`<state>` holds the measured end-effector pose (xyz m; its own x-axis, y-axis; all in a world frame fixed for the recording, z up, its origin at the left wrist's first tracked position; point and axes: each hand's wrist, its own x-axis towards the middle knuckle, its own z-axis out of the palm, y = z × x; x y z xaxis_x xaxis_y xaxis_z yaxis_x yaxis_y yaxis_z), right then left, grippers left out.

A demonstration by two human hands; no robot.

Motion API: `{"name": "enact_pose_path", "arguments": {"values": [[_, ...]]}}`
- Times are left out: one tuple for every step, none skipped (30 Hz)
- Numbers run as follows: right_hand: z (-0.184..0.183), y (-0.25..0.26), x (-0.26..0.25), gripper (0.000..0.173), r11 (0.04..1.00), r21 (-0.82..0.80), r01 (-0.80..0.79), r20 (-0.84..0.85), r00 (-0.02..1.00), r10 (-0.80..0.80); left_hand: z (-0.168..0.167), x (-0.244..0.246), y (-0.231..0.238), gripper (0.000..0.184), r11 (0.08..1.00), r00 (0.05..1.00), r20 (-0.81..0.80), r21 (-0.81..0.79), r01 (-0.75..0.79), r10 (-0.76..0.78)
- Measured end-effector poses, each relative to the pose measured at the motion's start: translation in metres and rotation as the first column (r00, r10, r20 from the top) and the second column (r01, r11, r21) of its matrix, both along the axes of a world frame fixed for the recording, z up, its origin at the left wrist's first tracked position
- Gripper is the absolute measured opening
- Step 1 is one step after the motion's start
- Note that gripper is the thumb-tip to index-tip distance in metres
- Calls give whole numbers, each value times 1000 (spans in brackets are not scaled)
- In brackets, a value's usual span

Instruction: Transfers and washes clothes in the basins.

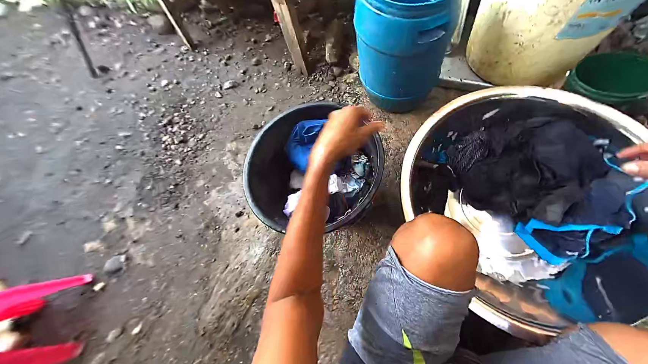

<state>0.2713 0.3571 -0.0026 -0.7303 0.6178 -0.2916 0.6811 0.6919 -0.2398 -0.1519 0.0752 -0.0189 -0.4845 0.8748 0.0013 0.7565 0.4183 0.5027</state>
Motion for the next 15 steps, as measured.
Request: {"name": "enact_pose_path", "arguments": {"values": [[-15,3,-8,28,999,31,-40,-34,999,42,-12,-24,-21,42,987,989,-36,-78,-144,141],[-32,3,-19,24,994,67,-88,-77,993,93,-24,-47,-39,52,942,953,-66,-146,-302,296],[-40,-7,-34,24,991,69,-114,-86,989,120,-36,-66,-53,66,881,900,-80,-184,-435,428],[-43,-25,-53,28,993,27,-118,-58,991,119,-47,-78,-63,79,825,847,-63,-197,-529,528],[-47,-44,-70,32,991,-27,-129,-11,992,128,-58,-82,-66,93,790,805,-7,-188,-584,594],[-54,-61,-82,35,984,-82,-160,61,984,165,-68,-79,-64,108,773,778,57,-183,-608,626],[-62,-75,-89,37,971,-138,-197,155,964,217,-77,-70,-55,122,757,758,86,-195,-624,647],[-71,-86,-94,39,956,-190,-224,260,927,269,-90,-62,-44,133,735,742,61,-209,-645,668],[-80,-94,-95,39,940,-235,-246,356,878,319,-105,-57,-32,140,702,720,3,-227,-675,693],[-89,-99,-95,39,928,-269,-256,428,832,354,-120,-54,-24,144,668,695,-58,-231,-708,717],[-95,-101,-93,39,923,-288,-256,472,801,370,-128,-53,-18,141,643,672,-100,-217,-735,734],[-99,-101,-92,38,922,-292,-254,496,784,373,-131,-53,-15,132,633,658,-123,-188,-751,743],[-100,-100,-90,38,925,-290,-248,507,779,368,-132,-54,-16,118,635,650,-129,-144,-759,749],[-100,-98,-89,37,929,-278,-243,504,787,356,-130,-55,-20,102,638,645,-123,-98,-764,754],[-97,-95,-87,36,937,-257,-235,491,804,336,-126,-58,-24,87,642,644,-99,-59,-765,758]]}}
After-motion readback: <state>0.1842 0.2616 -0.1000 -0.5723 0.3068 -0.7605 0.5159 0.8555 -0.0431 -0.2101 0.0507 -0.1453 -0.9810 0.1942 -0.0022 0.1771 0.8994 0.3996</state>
